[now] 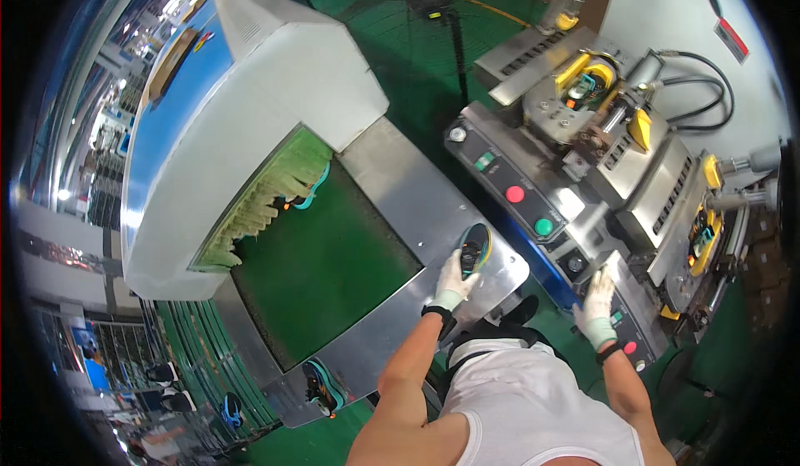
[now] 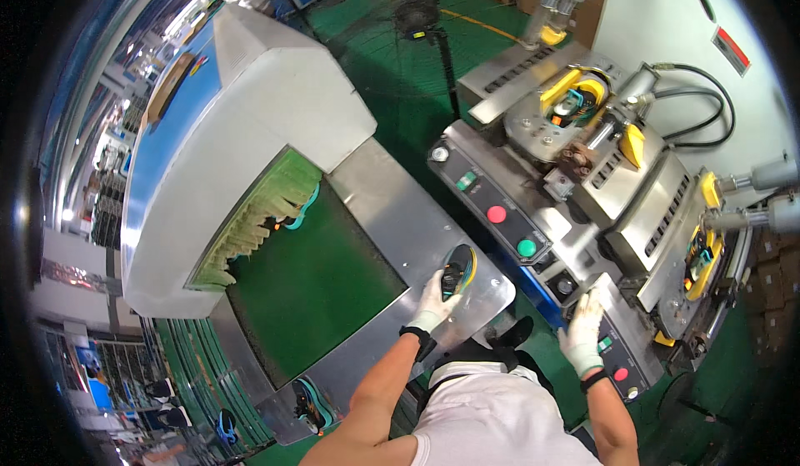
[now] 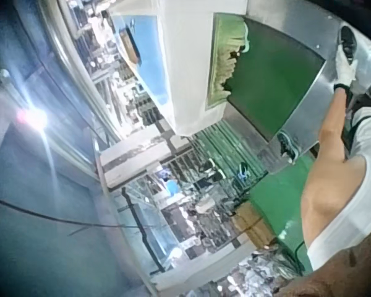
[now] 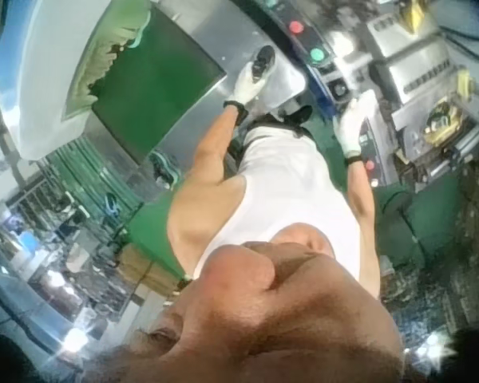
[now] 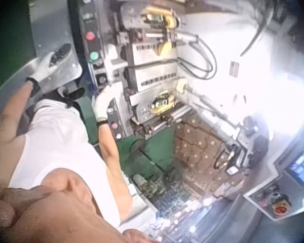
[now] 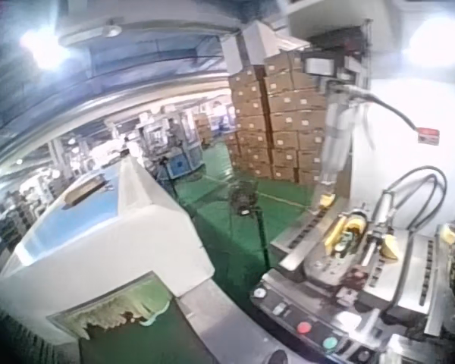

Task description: Operating a heat-setting and lasting machine in a shoe factory to shape and bond footwear components.

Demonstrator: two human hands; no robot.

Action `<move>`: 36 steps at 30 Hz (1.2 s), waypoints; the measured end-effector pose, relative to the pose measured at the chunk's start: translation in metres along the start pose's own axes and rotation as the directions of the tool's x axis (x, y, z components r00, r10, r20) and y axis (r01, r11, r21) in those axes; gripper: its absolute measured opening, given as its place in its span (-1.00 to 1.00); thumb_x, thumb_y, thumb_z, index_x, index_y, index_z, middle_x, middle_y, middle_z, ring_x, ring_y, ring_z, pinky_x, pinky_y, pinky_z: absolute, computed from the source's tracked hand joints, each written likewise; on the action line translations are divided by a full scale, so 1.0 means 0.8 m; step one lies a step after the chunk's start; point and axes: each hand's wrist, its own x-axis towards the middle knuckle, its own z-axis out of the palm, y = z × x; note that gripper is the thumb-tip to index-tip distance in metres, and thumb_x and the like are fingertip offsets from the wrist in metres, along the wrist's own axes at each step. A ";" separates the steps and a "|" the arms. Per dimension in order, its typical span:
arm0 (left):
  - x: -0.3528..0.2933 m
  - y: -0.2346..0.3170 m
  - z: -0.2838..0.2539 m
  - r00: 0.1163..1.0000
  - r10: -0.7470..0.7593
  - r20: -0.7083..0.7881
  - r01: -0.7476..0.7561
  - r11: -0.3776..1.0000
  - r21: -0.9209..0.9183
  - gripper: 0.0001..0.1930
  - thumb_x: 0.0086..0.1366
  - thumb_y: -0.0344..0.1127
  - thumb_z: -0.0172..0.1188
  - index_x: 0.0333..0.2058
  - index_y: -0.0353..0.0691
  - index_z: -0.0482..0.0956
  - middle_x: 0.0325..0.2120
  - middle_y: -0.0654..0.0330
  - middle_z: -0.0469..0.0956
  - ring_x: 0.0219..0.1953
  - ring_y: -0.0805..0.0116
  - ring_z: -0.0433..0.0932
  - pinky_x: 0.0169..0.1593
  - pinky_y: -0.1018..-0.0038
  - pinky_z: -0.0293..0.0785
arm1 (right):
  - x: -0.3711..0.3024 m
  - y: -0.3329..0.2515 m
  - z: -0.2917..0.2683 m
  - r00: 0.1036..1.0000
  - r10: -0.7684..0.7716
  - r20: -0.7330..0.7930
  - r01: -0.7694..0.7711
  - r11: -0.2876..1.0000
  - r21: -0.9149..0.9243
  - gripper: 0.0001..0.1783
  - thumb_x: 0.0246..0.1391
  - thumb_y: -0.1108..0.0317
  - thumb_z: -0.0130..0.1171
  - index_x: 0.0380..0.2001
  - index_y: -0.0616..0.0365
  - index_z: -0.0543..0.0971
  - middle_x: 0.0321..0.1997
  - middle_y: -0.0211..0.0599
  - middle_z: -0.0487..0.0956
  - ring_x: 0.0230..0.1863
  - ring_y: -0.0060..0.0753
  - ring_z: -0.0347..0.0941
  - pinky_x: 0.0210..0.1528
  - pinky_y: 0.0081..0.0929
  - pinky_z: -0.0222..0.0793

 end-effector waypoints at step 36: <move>0.149 -0.275 -0.358 0.994 -0.076 0.073 0.007 0.739 0.674 -0.49 0.09 -0.02 0.45 -0.17 -0.26 0.49 -0.21 -0.04 0.56 -0.12 -0.07 0.61 -0.06 0.05 0.57 | -0.093 -0.163 0.014 0.803 0.424 0.418 -0.577 0.728 0.370 -0.33 0.20 0.13 0.22 0.23 0.42 0.44 0.30 0.16 0.48 0.34 0.03 0.41 0.39 -0.30 0.26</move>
